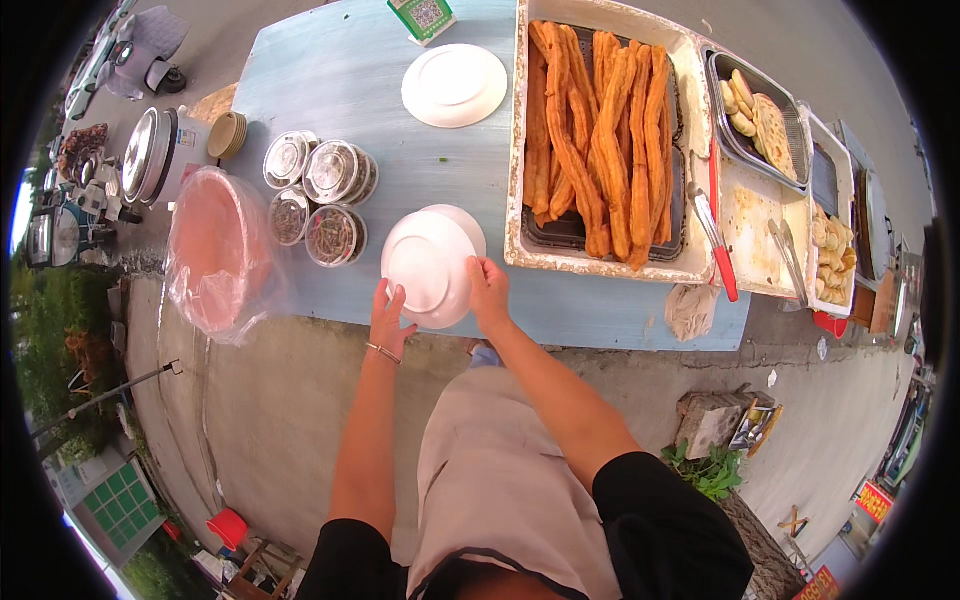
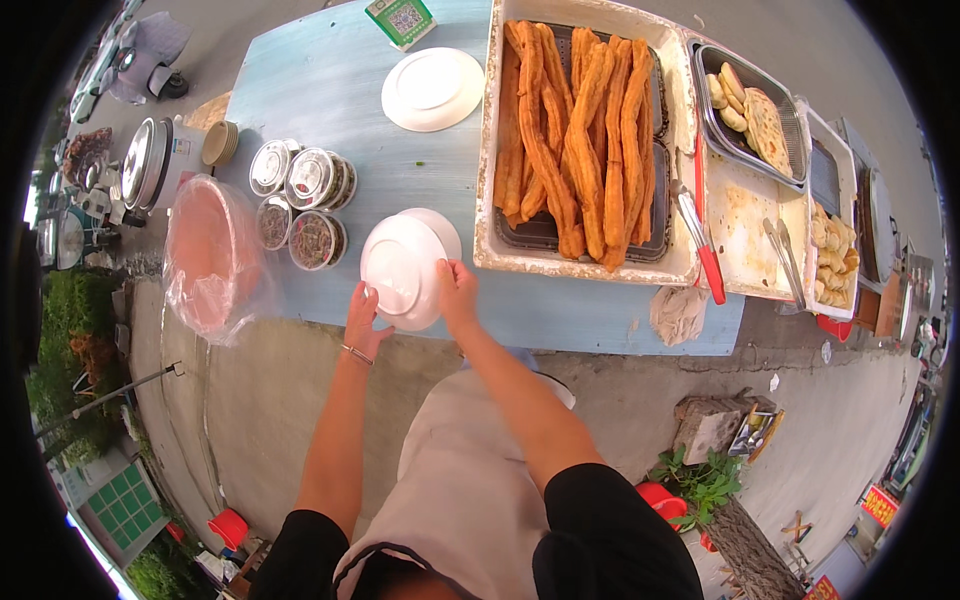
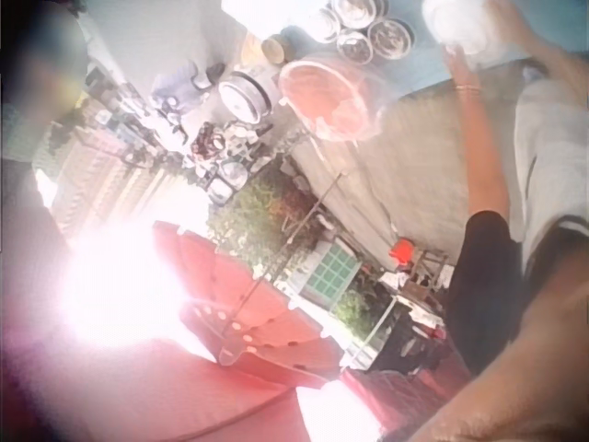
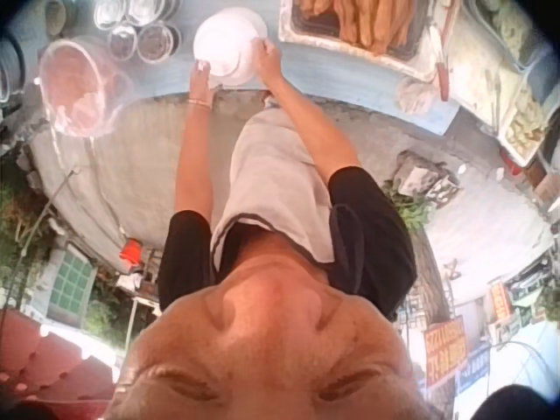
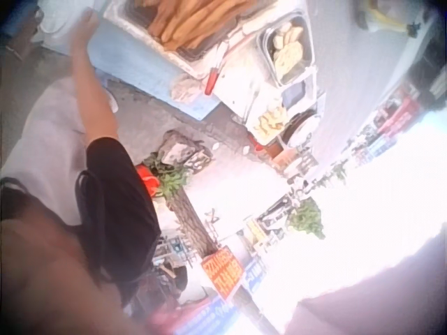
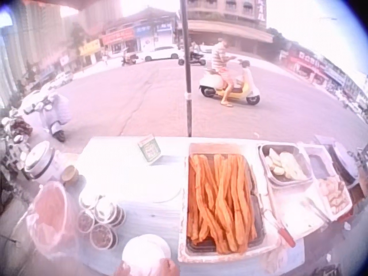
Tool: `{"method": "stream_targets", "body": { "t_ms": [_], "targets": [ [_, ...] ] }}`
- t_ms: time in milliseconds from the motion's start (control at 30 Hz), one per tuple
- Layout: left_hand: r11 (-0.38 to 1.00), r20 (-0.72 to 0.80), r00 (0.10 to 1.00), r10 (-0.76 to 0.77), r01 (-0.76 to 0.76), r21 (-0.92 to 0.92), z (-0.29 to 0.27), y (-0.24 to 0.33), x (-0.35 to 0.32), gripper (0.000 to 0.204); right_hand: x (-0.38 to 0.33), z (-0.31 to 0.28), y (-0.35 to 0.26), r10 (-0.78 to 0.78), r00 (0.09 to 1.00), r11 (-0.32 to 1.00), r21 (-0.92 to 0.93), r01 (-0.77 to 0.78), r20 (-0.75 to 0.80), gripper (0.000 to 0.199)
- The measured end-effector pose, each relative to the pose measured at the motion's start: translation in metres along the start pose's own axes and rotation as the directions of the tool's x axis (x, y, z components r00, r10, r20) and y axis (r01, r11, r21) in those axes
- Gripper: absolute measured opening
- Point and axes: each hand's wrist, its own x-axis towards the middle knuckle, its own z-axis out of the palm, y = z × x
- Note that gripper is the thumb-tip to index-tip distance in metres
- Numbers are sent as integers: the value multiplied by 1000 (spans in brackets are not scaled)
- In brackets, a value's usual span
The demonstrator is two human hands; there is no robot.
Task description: The person arranges various fried and steamed pastries on a street food cart using tongs, then wipes the cart surface with a cloth. They move into a kitchen area, lift a large pot lid, and stir a mixture of chopped vegetables in a metal bowl using chopsticks.
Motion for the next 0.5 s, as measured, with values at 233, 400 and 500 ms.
{"method": "stream_targets", "body": {
  "t_ms": [233,400,500],
  "targets": [
    [974,-183,982,50,-7,229,8,-7,44,83,17,3,27,31,975,973,-219,-80,-218,39],
    [855,-249,940,231,-74,514,4,-11,65,83,38,8,37,98,963,949,-268,-167,-251,45],
    [811,-222,950,220,-51,583,8,4,71,82,46,14,27,138,946,906,-348,-240,-293,48]
  ]
}}
